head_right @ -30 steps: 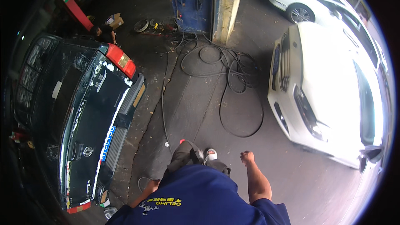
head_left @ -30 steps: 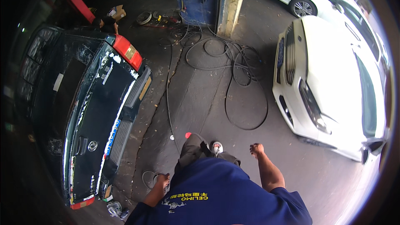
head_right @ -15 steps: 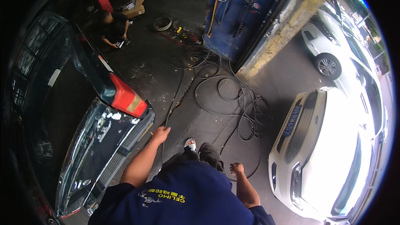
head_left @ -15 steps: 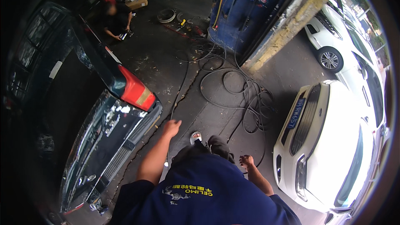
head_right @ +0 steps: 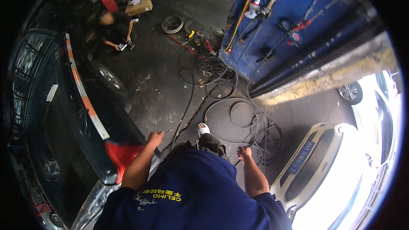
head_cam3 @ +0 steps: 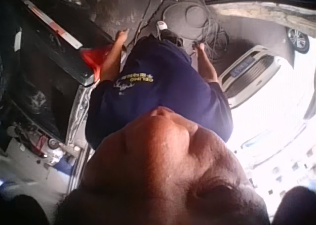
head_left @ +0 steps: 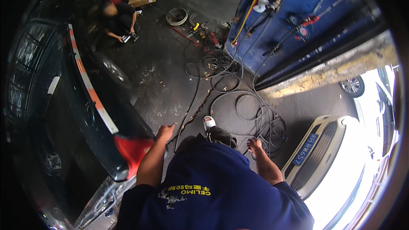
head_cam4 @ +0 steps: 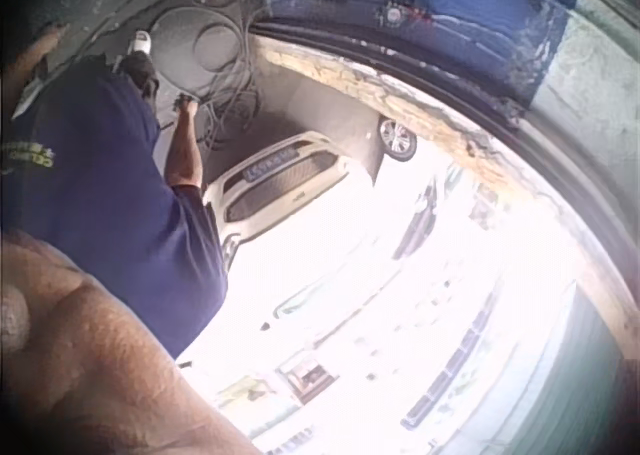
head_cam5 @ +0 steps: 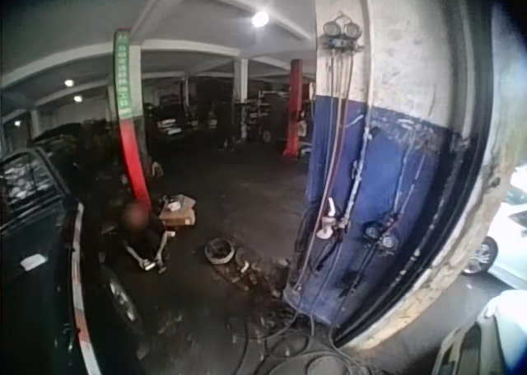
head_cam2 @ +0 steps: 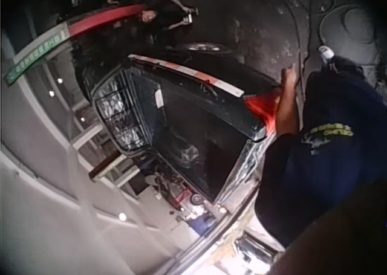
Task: The person walks through a garage, then squats to remove a bolt from a metal bar under a car. They then sit on the floor and use a wrench to loosen a bolt on an exhaust pipe, removing the bolt and placing it in a tool tray.
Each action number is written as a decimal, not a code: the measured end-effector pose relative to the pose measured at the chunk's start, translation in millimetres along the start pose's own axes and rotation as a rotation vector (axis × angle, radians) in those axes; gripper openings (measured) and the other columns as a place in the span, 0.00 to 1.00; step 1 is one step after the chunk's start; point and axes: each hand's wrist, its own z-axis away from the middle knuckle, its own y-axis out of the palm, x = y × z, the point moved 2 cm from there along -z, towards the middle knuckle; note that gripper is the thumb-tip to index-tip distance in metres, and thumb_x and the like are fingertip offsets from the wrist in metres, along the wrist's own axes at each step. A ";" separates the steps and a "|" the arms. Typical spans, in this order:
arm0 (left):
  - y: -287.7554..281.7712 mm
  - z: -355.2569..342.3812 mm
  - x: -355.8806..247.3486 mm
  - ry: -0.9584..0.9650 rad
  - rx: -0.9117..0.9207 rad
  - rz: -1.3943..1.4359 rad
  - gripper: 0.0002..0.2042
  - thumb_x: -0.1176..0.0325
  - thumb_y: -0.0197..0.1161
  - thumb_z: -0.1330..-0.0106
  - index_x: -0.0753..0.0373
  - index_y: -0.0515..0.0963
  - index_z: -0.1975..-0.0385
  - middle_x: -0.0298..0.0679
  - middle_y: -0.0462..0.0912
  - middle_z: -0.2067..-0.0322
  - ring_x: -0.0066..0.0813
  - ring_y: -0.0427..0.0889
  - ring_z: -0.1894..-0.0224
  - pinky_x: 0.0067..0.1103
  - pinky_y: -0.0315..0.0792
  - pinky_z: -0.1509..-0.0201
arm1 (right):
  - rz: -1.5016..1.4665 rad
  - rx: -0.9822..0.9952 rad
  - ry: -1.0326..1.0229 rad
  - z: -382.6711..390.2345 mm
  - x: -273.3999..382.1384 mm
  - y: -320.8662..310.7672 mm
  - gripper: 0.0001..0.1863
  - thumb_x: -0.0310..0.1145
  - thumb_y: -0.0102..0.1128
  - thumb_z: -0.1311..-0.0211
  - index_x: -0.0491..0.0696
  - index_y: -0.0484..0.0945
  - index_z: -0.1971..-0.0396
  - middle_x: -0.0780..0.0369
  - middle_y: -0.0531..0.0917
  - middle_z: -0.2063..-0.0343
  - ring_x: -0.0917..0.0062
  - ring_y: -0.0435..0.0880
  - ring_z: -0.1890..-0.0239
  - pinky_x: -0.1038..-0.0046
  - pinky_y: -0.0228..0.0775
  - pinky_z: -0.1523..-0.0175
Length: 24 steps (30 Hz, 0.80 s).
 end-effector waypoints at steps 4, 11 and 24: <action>-29.0 -61.8 35.4 -0.178 -0.049 0.244 0.24 0.48 0.59 0.30 0.68 0.84 0.68 0.56 0.86 0.66 0.57 0.85 0.61 0.43 0.75 0.56 | -0.297 0.259 0.030 -72.3 151.2 34.5 0.10 0.46 0.46 0.38 0.57 0.70 0.70 0.68 0.71 0.74 0.77 0.70 0.74 0.72 0.62 0.73; -84.1 -153.8 54.2 -0.489 0.154 0.149 0.25 0.49 0.58 0.27 0.69 0.79 0.75 0.42 0.78 0.83 0.34 0.76 0.82 0.35 0.70 0.73 | 0.162 -0.084 -0.340 -107.3 349.7 187.7 0.11 0.36 0.58 0.34 0.51 0.72 0.76 0.66 0.72 0.82 0.81 0.68 0.84 0.76 0.59 0.79; -400.5 -615.0 -249.0 0.287 -0.074 -0.490 0.19 0.55 0.51 0.26 0.63 0.84 0.66 0.50 0.87 0.61 0.51 0.85 0.59 0.42 0.76 0.54 | 1.154 -0.256 -0.278 -241.6 424.3 400.9 0.12 0.41 0.57 0.33 0.52 0.87 0.64 0.52 0.88 0.58 0.59 0.89 0.63 0.60 0.80 0.61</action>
